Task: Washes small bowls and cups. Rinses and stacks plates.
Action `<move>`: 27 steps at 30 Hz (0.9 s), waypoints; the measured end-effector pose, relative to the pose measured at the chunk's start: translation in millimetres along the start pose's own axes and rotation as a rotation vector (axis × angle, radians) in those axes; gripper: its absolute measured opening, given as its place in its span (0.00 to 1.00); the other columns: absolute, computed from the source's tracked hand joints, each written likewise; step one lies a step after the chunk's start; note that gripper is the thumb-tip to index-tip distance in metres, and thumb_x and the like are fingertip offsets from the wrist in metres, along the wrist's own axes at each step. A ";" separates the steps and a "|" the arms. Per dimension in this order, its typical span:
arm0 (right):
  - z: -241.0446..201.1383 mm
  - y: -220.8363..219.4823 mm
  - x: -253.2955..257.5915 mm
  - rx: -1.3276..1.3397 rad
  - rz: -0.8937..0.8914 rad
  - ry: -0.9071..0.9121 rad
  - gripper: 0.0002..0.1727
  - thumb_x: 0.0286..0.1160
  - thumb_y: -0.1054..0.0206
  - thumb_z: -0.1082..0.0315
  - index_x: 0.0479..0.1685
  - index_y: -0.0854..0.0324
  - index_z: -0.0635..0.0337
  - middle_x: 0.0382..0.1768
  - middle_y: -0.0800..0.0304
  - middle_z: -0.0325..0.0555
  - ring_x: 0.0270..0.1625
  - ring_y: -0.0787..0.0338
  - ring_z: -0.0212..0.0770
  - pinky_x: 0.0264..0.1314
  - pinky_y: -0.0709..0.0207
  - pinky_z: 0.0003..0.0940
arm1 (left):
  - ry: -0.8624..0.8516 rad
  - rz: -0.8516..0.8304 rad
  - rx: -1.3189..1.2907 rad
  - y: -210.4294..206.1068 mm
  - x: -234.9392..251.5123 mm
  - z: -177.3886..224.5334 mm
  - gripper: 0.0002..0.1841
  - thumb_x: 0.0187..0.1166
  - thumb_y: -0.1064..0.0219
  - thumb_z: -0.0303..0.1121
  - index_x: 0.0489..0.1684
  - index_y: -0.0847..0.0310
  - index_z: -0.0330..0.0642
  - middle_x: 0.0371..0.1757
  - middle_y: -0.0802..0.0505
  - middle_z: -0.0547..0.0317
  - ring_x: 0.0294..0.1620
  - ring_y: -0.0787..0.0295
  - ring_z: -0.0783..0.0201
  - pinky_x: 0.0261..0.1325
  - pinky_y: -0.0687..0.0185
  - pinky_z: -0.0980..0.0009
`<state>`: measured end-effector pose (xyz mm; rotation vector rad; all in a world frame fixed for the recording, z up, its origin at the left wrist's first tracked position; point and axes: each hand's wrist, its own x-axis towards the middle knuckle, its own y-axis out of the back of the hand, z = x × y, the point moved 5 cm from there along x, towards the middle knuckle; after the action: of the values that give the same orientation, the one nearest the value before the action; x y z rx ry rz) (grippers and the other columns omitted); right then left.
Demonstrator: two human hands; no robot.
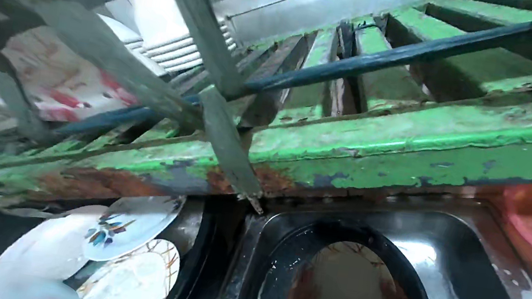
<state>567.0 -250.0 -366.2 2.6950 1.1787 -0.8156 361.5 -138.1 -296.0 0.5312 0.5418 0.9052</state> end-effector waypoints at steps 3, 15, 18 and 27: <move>-1.6 1.6 -1.0 -0.035 0.042 -0.020 0.29 0.93 0.48 0.53 0.82 0.33 0.64 0.71 0.18 0.59 0.70 0.16 0.44 0.73 0.22 0.44 | -0.029 0.067 0.425 -45.7 8.6 -16.4 0.35 0.87 0.44 0.48 0.88 0.38 0.32 0.92 0.40 0.35 0.94 0.54 0.37 0.92 0.63 0.36; 0.3 -4.6 -4.7 -0.089 -0.092 -0.127 0.26 0.90 0.42 0.56 0.81 0.31 0.60 0.65 0.15 0.56 0.63 0.12 0.44 0.66 0.17 0.45 | -0.053 0.077 0.670 -25.9 24.7 -6.1 0.31 0.87 0.44 0.48 0.87 0.33 0.43 0.87 0.27 0.44 0.88 0.35 0.43 0.86 0.39 0.40; 6.3 -4.4 -1.0 -0.042 -0.065 -0.188 0.27 0.86 0.36 0.60 0.82 0.31 0.57 0.65 0.14 0.56 0.62 0.11 0.47 0.64 0.16 0.48 | 0.289 0.156 0.421 6.7 30.5 -42.9 0.39 0.83 0.37 0.48 0.92 0.45 0.39 0.86 0.28 0.37 0.84 0.32 0.37 0.82 0.34 0.40; 3.7 -2.1 -5.7 0.010 -0.057 -0.122 0.25 0.89 0.40 0.59 0.79 0.30 0.61 0.61 0.12 0.54 0.60 0.10 0.43 0.63 0.15 0.43 | 0.375 0.505 -0.656 19.9 -8.2 -50.2 0.21 0.82 0.32 0.29 0.72 0.23 0.32 0.63 0.11 0.40 0.61 0.12 0.53 0.64 0.16 0.53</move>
<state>560.6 -253.3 -366.3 2.5882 1.2322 -0.9810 313.8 -124.9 -319.0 -0.1189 0.4128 1.6023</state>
